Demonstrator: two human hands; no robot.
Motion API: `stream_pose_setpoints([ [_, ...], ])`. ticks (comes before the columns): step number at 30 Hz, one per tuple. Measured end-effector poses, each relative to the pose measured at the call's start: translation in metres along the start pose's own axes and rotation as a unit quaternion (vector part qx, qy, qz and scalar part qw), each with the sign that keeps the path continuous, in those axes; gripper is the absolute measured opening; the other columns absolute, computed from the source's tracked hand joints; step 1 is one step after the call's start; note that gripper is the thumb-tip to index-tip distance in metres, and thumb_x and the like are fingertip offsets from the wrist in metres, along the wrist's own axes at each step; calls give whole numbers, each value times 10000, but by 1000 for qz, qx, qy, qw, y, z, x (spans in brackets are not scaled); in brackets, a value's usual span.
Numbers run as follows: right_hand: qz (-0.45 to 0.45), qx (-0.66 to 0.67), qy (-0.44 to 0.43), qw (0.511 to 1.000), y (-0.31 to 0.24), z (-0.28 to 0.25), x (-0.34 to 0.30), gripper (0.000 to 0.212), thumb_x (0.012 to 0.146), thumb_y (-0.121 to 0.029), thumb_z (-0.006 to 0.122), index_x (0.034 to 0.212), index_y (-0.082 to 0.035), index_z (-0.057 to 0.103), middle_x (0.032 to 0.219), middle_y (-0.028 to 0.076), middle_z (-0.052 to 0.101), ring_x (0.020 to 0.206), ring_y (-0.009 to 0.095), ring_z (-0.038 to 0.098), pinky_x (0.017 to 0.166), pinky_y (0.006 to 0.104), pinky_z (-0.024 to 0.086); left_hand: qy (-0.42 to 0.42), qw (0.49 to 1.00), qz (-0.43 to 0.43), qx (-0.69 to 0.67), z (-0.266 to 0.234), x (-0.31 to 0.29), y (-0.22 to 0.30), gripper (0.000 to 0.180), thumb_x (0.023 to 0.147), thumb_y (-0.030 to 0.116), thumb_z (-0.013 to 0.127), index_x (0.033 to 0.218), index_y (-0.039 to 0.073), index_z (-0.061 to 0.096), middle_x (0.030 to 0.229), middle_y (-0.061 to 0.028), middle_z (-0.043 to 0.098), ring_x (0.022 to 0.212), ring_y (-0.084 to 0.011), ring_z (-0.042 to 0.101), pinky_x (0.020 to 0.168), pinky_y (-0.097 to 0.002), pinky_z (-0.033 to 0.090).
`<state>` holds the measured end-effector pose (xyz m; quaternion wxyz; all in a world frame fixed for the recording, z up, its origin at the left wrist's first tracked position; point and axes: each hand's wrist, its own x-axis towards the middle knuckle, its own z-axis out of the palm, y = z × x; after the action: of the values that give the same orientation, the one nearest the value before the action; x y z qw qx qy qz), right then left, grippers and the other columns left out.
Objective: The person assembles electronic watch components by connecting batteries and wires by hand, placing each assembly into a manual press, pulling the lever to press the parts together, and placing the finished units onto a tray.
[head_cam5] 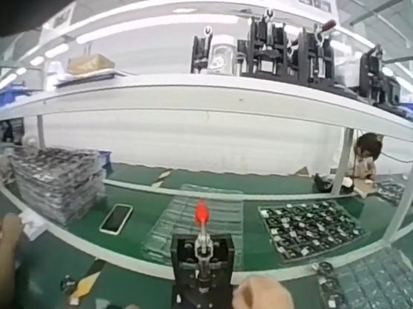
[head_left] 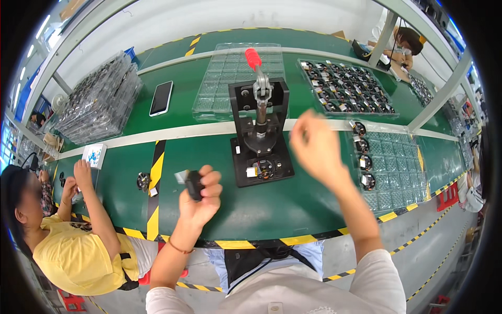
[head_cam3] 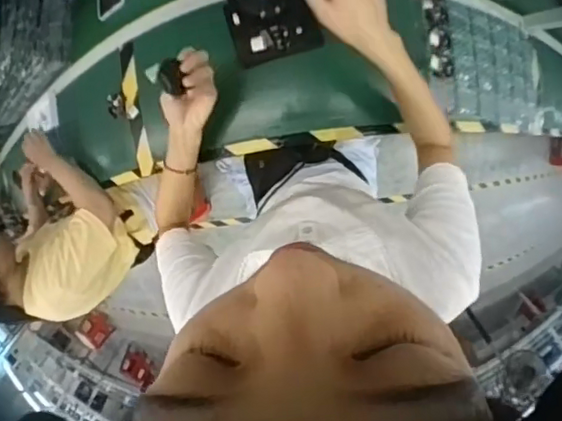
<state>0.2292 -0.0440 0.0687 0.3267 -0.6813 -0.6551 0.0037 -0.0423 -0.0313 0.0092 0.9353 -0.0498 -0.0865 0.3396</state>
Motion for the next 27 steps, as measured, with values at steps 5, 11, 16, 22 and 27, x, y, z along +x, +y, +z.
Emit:
stream_pose_setpoints([
  [5, -143, 108, -115, 977, 19, 57, -50, 503, 700, -258, 764, 1118, -26, 606, 1148, 133, 585, 1194, 301, 417, 939, 421, 341, -46, 971, 19, 232, 13, 18, -10, 297, 805, 41, 638, 950, 119, 390, 873, -54, 463, 630, -167, 486, 465, -244, 410],
  [11, -115, 195, -120, 967, 20, 65, -50, 341, 722, -175, 745, 1049, -143, 654, 1041, 32, 603, 1046, 205, 493, 901, 362, 323, -12, 792, 38, 610, 26, 32, -12, 298, 802, 173, 707, 837, 71, 430, 924, -126, 491, 514, -170, 518, 359, -236, 372],
  [16, -163, 142, -134, 967, 17, 70, -43, 555, 683, -261, 775, 1151, -42, 574, 1166, 98, 555, 1205, 258, 412, 976, 411, 288, -33, 735, -16, 677, 25, 36, -4, 484, 622, 119, 846, 978, 21, 535, 1139, -129, 489, 835, -184, 590, 626, -263, 505],
  [22, -123, 229, -98, 961, 30, 61, -53, 567, 688, -258, 774, 1184, -69, 574, 1188, 81, 558, 1189, 235, 443, 979, 389, 279, -53, 642, 42, 763, 25, 47, 4, 405, 580, 34, 837, 893, 25, 579, 1154, -108, 483, 933, -146, 535, 770, -257, 480],
  [27, -67, 129, -102, 984, 61, -34, -108, 603, 676, -237, 777, 1221, -108, 551, 1211, 59, 571, 1215, 251, 459, 999, 417, 270, -6, 552, 88, 829, 10, 41, 8, 362, 578, -8, 833, 864, 18, 613, 1067, -102, 557, 947, -184, 580, 760, -290, 497],
])
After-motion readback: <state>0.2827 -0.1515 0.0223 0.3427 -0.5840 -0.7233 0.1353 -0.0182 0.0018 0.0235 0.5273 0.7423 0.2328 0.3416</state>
